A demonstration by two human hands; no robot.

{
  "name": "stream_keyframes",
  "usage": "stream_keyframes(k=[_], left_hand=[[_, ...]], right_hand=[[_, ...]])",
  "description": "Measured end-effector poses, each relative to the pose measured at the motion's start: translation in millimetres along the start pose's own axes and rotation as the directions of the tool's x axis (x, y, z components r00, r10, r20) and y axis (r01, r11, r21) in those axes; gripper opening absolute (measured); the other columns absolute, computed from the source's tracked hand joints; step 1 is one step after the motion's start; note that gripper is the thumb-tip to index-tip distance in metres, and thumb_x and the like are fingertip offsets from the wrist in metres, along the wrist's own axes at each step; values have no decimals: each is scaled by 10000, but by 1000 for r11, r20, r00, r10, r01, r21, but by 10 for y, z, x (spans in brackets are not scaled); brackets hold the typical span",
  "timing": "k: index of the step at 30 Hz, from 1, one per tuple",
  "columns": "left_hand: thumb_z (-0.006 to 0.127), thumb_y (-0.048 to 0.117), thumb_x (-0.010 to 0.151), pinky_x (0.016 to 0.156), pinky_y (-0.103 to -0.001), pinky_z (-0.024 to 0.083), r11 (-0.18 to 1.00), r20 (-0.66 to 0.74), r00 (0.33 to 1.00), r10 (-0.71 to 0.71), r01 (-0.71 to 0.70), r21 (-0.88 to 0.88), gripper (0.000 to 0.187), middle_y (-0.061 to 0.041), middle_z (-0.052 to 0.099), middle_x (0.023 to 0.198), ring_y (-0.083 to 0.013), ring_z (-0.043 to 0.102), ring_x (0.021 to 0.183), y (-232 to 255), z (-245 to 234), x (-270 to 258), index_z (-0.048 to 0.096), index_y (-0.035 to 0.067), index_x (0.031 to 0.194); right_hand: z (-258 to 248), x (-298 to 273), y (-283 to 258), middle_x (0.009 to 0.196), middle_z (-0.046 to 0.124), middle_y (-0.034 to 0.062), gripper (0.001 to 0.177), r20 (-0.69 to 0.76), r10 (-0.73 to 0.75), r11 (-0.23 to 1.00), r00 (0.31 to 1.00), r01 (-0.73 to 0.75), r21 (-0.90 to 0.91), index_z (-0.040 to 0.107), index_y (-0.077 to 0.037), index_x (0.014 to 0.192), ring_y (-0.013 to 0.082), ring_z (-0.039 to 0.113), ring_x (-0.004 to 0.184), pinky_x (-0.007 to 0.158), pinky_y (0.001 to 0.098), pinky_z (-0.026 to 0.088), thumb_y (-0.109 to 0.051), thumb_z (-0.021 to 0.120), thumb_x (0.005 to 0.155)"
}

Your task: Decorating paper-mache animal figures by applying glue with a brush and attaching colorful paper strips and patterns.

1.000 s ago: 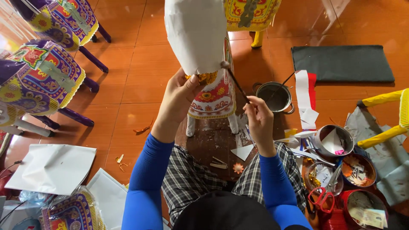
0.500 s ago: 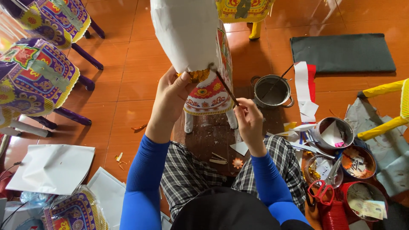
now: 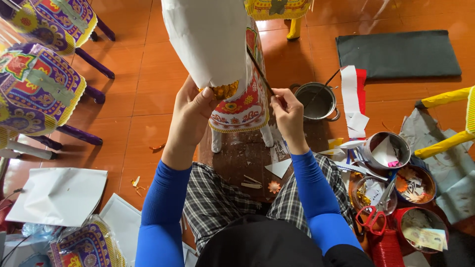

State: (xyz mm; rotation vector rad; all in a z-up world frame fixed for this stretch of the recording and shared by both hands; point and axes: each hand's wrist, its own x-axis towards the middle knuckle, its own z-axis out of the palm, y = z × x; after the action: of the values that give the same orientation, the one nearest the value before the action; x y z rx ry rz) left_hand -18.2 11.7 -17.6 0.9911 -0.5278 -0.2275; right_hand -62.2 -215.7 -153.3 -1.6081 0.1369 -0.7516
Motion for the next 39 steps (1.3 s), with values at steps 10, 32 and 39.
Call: stream_keyframes(k=[10,32,39], left_hand=[[804,251,1017,1083,-548,611,996,-76,994,79,-76,40,648,-230,680,1335,-326,711,1246,-77,1,-34,531,-34,1531],[694,359,980,936,-319,622,826,-383,823,-420,522,216,594,-164,758,1316,-225,733,1128,-828,-1868,-1031,660,19,1466],[734,354,942,908,-354,597,550,-560,815,-148,538,638,387,-117,789,1152,-258,742,1011,-2882,-3067,-1818,772,45,1173]], right_hand=[[-61,112,67,695,697,97,242,88,-52,982,995,67,-177,817,-62,1193,170,617,624,641,329,523,-2,633,1049],[-1926,438,3719,965,872,45,413,295,315,-117,902,345,-931,876,-229,1186,300,827,883,835,383,653,-179,771,790],[-1937,-271,3642,1048,708,149,434,19,660,736,751,-641,-218,610,-20,1386,194,664,738,497,251,426,-60,773,986]])
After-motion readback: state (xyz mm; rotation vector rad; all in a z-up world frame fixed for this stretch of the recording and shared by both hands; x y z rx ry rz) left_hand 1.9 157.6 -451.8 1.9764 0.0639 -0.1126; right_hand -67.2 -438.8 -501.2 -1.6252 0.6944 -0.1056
